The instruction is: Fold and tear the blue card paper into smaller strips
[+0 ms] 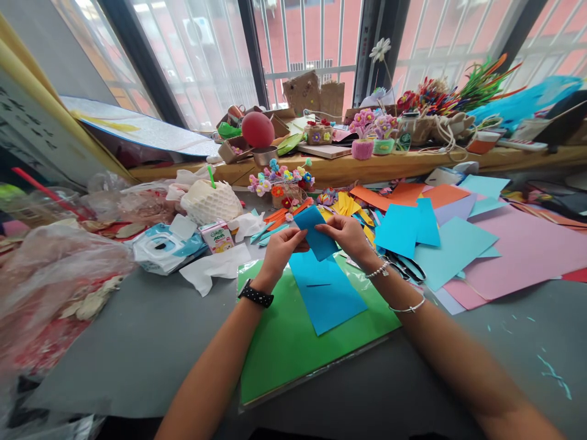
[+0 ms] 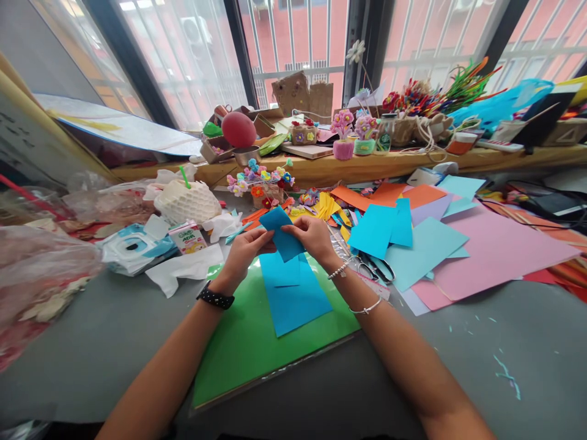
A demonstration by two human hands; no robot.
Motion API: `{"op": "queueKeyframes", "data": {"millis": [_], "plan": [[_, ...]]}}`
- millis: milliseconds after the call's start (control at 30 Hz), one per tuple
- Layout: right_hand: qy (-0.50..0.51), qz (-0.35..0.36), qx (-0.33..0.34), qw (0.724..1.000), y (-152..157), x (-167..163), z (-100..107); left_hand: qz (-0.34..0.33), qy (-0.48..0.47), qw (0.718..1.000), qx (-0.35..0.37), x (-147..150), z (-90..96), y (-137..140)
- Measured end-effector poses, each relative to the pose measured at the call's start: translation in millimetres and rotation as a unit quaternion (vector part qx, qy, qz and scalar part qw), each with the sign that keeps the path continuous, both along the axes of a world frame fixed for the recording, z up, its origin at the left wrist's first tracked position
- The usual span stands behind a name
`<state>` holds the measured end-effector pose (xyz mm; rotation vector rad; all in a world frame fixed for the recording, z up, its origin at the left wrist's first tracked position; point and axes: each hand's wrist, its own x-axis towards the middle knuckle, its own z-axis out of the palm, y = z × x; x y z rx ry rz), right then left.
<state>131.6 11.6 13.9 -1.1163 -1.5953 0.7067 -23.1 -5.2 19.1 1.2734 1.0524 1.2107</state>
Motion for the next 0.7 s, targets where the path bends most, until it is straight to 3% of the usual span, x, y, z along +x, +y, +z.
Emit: {"op": "queueKeyframes", "data": {"millis": [167, 333, 400, 700], "plan": [[0.011, -0.014, -0.001, 1.000, 1, 1, 1, -0.023, 0.035, 0.999, -0.003, 2, -1.4, -1], [0.011, 0.140, -0.098, 0.985, 3, 10, 8, 0.014, 0.019, 1.000, 0.011, 0, -3.2, 1], [0.015, 0.168, -0.117, 0.979, 5, 13, 9, 0.021, 0.010, 1.000, 0.013, -1, -3.1, 2], [-0.019, 0.098, -0.069, 0.993, 9, 13, 4, 0.027, 0.004, 1.000, 0.010, 0, -0.5, 1]]}}
